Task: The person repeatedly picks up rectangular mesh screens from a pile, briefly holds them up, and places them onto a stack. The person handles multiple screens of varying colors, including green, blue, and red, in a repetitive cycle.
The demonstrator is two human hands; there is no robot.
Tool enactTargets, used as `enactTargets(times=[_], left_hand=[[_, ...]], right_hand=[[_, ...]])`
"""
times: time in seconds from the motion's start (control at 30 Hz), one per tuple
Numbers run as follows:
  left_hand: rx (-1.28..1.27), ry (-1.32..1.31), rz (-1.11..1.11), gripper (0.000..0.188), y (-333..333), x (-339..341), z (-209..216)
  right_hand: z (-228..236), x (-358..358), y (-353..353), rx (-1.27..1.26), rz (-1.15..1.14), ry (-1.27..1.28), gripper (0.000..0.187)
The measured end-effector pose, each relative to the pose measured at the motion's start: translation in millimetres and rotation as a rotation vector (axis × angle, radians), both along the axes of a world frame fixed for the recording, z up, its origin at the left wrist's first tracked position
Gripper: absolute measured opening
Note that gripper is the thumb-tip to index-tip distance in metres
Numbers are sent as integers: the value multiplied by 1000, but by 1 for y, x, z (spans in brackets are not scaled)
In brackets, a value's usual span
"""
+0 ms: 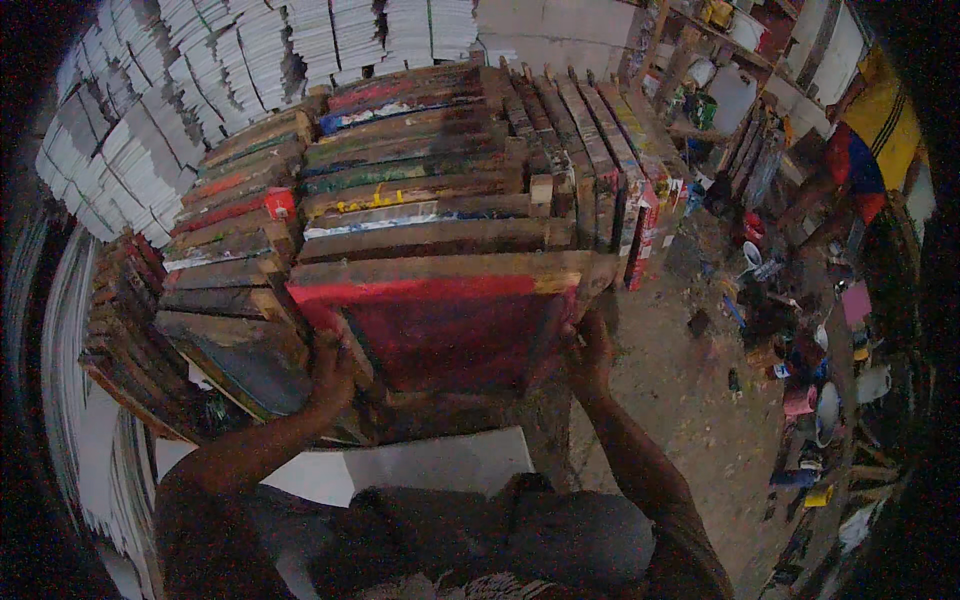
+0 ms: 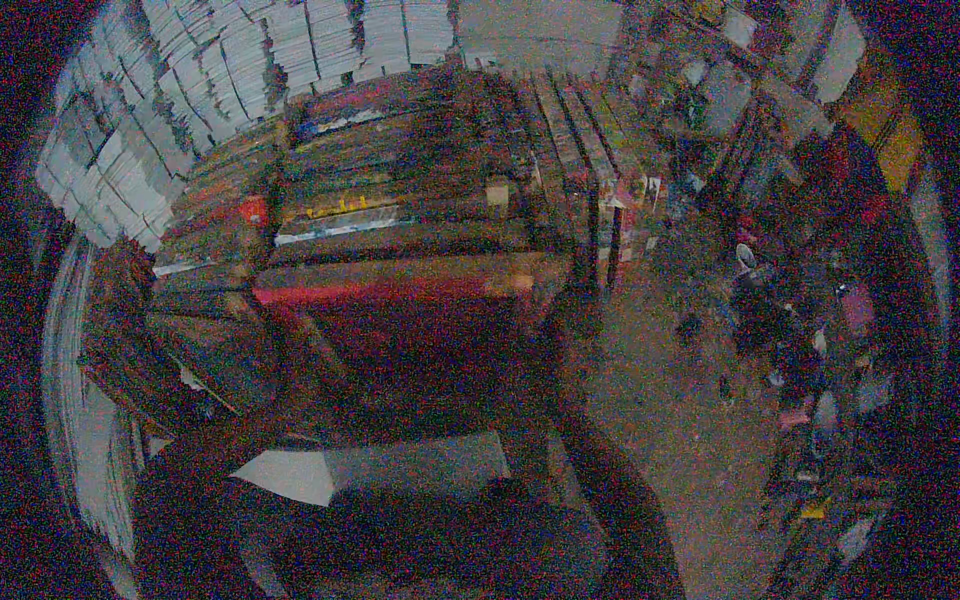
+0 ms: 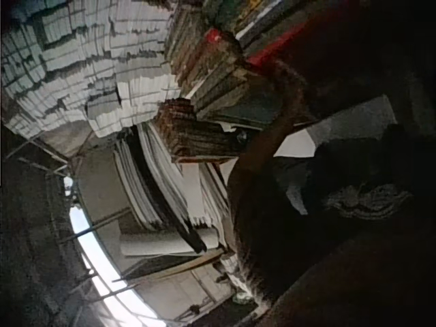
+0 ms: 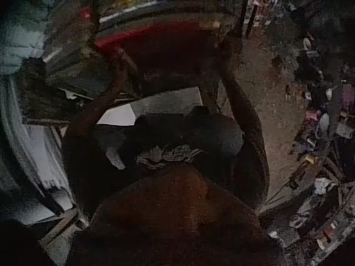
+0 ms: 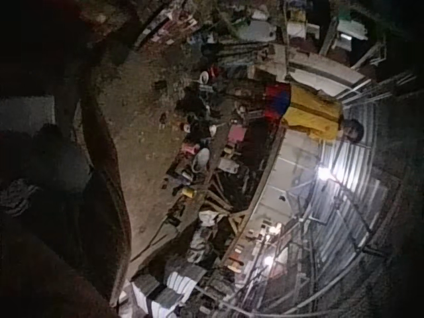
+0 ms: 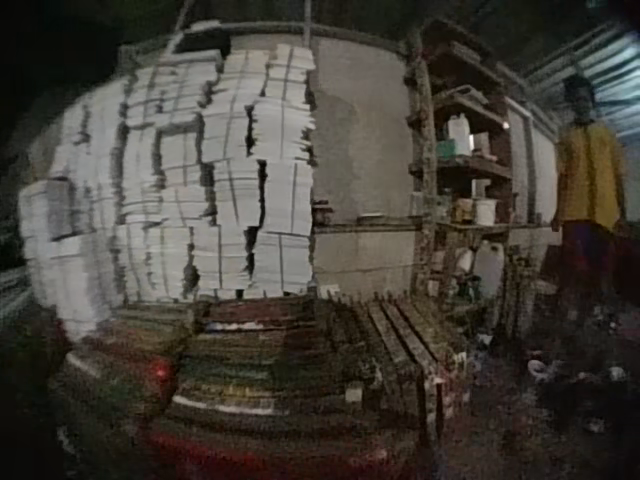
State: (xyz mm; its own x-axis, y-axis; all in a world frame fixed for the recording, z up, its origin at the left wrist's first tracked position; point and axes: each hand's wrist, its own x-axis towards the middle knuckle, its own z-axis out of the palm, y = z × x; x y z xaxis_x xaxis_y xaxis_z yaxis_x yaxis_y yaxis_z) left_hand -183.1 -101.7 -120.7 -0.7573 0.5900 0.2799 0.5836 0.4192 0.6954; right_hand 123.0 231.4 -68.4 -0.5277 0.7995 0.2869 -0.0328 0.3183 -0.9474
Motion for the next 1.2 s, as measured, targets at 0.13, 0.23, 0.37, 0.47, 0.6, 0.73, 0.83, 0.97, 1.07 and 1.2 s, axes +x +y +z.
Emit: enactTargets(times=[0.13,0.23,0.37,0.47,0.6,0.73,0.83,0.97,1.07,1.2], left_hand=[[48,-269,8,36,19,17,40],[38,-388,93,40,25,21,50],[62,-581,178,43,37,29,68],[265,-940,78,44,28,15,55],[283,-1038,88,39,32,20,60],[-20,-919,191,31,39,38,135],[285,-1016,179,32,42,44,154],[363,-1124,380,40,78,79,219],[258,-1121,474,46,85,94,237],[215,-1105,410,50,65,94,166]], right_hand=[[-20,7,10,50,-26,-123,17],[-18,5,8,-50,-40,-47,20],[-19,5,10,-17,-86,-123,25],[-11,1,10,81,-129,-304,29],[-32,-1,17,0,-162,-205,34],[-57,1,22,60,-141,-122,34],[-54,5,20,166,-123,-198,28],[-67,-5,25,-434,93,362,22],[-48,0,26,-491,215,237,30],[-97,2,0,-298,-25,9,32]])
